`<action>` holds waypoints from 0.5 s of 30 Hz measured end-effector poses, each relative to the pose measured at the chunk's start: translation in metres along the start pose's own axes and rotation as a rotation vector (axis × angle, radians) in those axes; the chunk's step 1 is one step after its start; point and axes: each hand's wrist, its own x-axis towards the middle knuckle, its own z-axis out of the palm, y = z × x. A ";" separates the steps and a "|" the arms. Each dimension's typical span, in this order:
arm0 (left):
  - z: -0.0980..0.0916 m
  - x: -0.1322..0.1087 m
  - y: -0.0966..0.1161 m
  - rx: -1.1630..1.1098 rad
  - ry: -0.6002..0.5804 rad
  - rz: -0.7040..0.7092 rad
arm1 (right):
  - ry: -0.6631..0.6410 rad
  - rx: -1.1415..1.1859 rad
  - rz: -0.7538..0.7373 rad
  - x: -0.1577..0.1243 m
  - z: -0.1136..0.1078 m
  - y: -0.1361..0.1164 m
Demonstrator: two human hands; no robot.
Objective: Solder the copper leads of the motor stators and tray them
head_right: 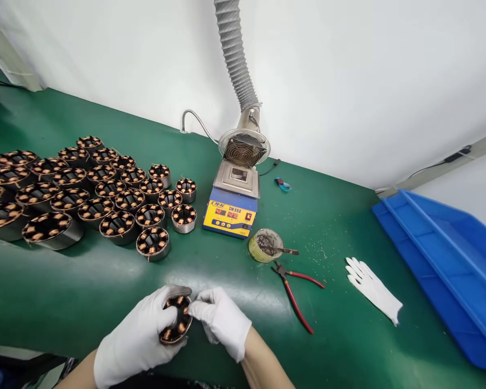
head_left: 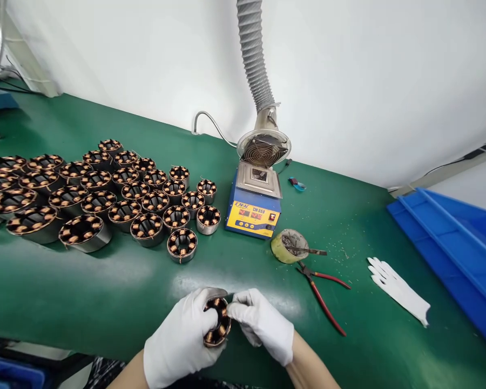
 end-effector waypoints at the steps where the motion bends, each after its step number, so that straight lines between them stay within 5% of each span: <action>1: 0.001 0.001 0.001 0.030 0.011 0.002 | 0.045 -0.008 0.017 -0.005 -0.004 -0.006; 3: 0.003 0.002 0.004 0.070 0.015 -0.003 | 0.220 -0.013 -0.031 -0.020 -0.017 -0.016; 6: 0.005 0.001 0.006 0.093 0.001 -0.007 | 0.729 -0.049 -0.263 -0.047 -0.051 -0.015; 8: 0.004 0.002 0.005 0.099 0.001 0.005 | 0.977 -0.293 -0.291 -0.055 -0.079 -0.001; 12: -0.002 0.007 0.000 0.165 -0.016 0.108 | 1.240 -1.024 -0.203 -0.043 -0.137 0.041; 15: -0.006 0.011 -0.002 0.182 0.001 0.223 | 1.257 -1.276 -0.133 -0.031 -0.162 0.063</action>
